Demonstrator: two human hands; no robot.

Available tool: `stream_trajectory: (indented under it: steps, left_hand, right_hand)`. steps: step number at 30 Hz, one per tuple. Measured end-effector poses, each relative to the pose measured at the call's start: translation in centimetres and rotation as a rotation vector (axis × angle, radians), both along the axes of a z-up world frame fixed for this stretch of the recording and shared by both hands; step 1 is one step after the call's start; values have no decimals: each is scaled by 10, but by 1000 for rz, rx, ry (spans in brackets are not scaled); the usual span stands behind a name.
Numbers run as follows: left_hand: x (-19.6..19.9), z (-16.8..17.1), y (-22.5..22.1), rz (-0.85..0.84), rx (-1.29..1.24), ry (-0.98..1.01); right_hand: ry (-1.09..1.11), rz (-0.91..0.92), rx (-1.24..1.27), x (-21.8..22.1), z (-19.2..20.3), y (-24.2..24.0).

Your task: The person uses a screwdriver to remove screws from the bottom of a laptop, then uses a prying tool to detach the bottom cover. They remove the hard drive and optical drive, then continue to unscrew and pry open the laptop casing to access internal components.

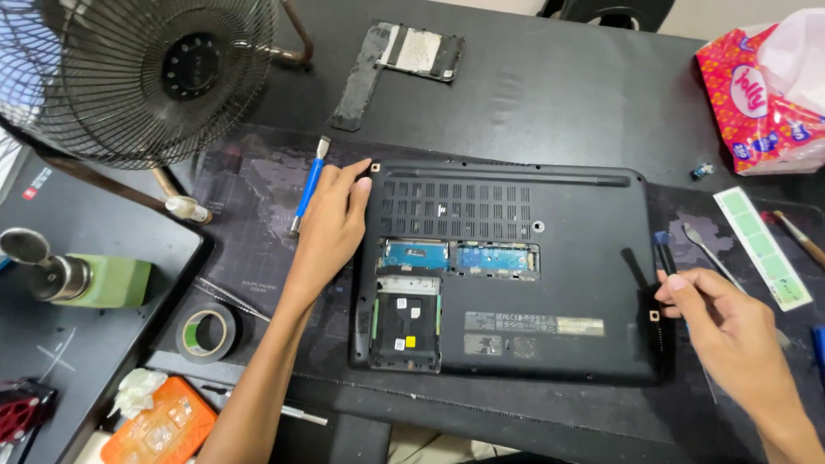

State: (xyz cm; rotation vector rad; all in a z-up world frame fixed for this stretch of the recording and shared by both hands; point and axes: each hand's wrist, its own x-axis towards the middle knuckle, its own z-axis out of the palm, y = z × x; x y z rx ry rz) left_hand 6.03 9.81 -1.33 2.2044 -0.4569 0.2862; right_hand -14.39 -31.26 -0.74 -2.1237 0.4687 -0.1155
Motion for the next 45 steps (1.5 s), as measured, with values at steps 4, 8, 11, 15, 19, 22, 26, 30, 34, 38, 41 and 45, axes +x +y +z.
stream_trajectory:
  steps: [4,8,11,15,19,22,26,30,34,38,41,45]
  left_hand:
    - [-16,16,-2,34,-26,156]
    - [-42,32,-4,81,137,23]
    - [-49,38,-7,128,330,-27]
    - [-38,38,-19,124,432,-98]
    - [-30,40,-54,14,354,-152]
    - [-23,40,-85,-67,280,-100]
    - [-15,40,-121,-277,-35,134]
    - [-5,38,-145,-391,-207,365]
    - [3,23,-148,-353,-206,324]
    - [0,28,-147,-323,-205,352]
    - [0,30,-149,-312,-172,398]
    - [0,29,-148,-316,-200,405]
  right_hand:
    - [-43,19,-9,-13,5,4]
    - [165,-27,-112,-30,13,-7]
    - [213,84,52,-39,11,-35]
    - [41,183,77,-16,48,-40]
    - [-58,-17,-42,9,75,-30]
    - [-268,9,94,41,94,-10]
    - [-469,221,118,86,111,34]
    - [-586,499,27,102,85,44]
    - [-675,555,50,113,78,49]
    - [-647,569,99,119,70,49]
    - [-645,575,140,120,66,48]
    - [-664,593,156,121,60,48]
